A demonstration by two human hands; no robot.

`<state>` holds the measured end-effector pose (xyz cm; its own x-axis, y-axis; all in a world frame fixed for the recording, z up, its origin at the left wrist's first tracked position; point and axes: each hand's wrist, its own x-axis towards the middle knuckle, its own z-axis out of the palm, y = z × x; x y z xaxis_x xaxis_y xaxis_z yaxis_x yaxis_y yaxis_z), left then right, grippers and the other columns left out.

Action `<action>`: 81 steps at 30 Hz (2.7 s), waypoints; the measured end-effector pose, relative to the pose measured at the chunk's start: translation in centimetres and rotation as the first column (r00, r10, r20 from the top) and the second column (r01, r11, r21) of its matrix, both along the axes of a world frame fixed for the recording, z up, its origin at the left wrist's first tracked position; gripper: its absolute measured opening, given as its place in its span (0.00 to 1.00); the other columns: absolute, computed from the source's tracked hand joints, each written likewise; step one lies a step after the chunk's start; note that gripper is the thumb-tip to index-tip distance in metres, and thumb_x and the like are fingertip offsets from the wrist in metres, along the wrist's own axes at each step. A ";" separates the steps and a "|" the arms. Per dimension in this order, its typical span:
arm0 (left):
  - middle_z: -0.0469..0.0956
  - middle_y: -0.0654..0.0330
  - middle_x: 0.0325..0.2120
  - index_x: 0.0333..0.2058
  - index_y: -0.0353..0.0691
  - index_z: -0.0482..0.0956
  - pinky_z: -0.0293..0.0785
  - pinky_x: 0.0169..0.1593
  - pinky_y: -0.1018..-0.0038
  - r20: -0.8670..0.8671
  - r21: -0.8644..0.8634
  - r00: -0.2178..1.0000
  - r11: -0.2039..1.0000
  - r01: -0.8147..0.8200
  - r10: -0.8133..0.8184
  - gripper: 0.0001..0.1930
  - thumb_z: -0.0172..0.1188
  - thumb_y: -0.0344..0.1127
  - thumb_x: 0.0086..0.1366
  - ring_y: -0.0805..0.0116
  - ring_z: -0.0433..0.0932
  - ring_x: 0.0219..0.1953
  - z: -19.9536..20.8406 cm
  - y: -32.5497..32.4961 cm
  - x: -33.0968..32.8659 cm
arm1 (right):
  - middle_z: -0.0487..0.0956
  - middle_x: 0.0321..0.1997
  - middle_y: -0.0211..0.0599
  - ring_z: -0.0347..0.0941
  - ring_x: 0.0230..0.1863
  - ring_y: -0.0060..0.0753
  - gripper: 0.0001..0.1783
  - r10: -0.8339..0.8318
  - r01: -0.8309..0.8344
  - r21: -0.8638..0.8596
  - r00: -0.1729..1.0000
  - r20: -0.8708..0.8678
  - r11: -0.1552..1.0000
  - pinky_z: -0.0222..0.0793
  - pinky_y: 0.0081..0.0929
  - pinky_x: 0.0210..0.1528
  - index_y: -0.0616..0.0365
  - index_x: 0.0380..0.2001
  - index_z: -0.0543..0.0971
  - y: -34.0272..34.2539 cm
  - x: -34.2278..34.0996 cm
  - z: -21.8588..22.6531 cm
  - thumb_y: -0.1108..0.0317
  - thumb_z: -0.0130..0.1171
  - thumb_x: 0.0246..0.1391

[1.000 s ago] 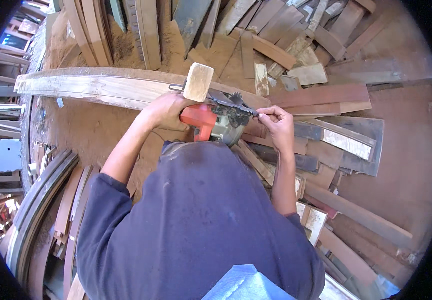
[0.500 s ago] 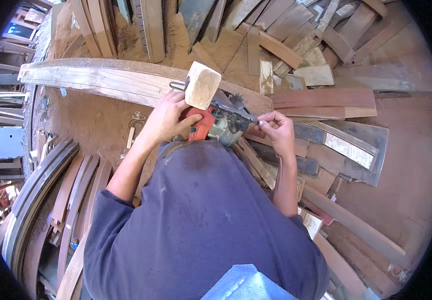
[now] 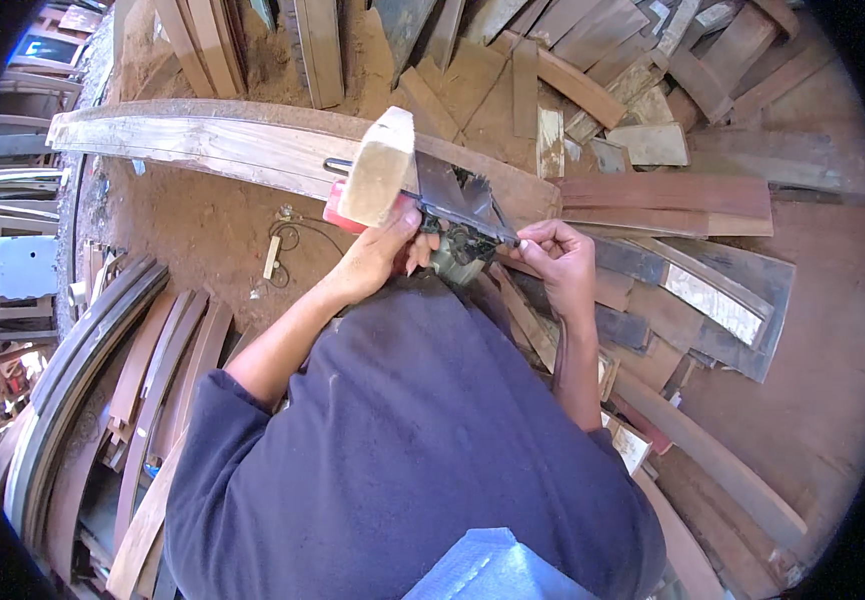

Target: The person measures and sets up a wooden guide on a circular saw using a metal ruler, then cuts along a wooden plank with the circular saw.

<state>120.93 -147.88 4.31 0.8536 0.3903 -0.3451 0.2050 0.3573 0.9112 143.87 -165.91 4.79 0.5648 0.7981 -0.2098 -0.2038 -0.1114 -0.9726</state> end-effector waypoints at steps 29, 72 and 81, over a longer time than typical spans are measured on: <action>0.53 0.72 0.15 0.40 0.32 0.73 0.56 0.22 0.76 0.193 -0.255 0.971 0.963 -0.088 0.140 0.31 0.35 0.57 0.85 0.78 0.55 0.15 0.1 0.5 -1.9 | 0.85 0.42 0.37 0.82 0.39 0.20 0.05 -0.047 0.048 -0.011 0.995 0.088 0.999 0.79 0.19 0.43 0.67 0.36 0.84 1.6 -4.5 3.0 0.85 0.65 0.57; 0.83 0.51 0.34 0.54 0.32 0.74 0.73 0.29 0.79 0.061 -0.557 0.998 0.830 0.036 -0.002 0.21 0.51 0.47 0.81 0.66 0.84 0.30 -1.1 2.9 -4.1 | 0.85 0.43 0.36 0.80 0.39 0.18 0.05 -0.028 0.031 -0.034 0.995 0.097 0.999 0.75 0.17 0.43 0.67 0.37 0.85 1.8 -3.9 2.7 0.85 0.64 0.58; 0.85 0.52 0.29 0.39 0.30 0.82 0.71 0.32 0.80 0.016 0.062 0.997 0.996 -0.071 0.070 0.19 0.54 0.43 0.79 0.73 0.77 0.26 2.0 3.3 -3.6 | 0.85 0.43 0.37 0.81 0.38 0.19 0.05 -0.036 0.037 -0.017 0.997 0.068 0.999 0.75 0.15 0.40 0.67 0.36 0.84 2.2 -4.3 3.3 0.86 0.64 0.58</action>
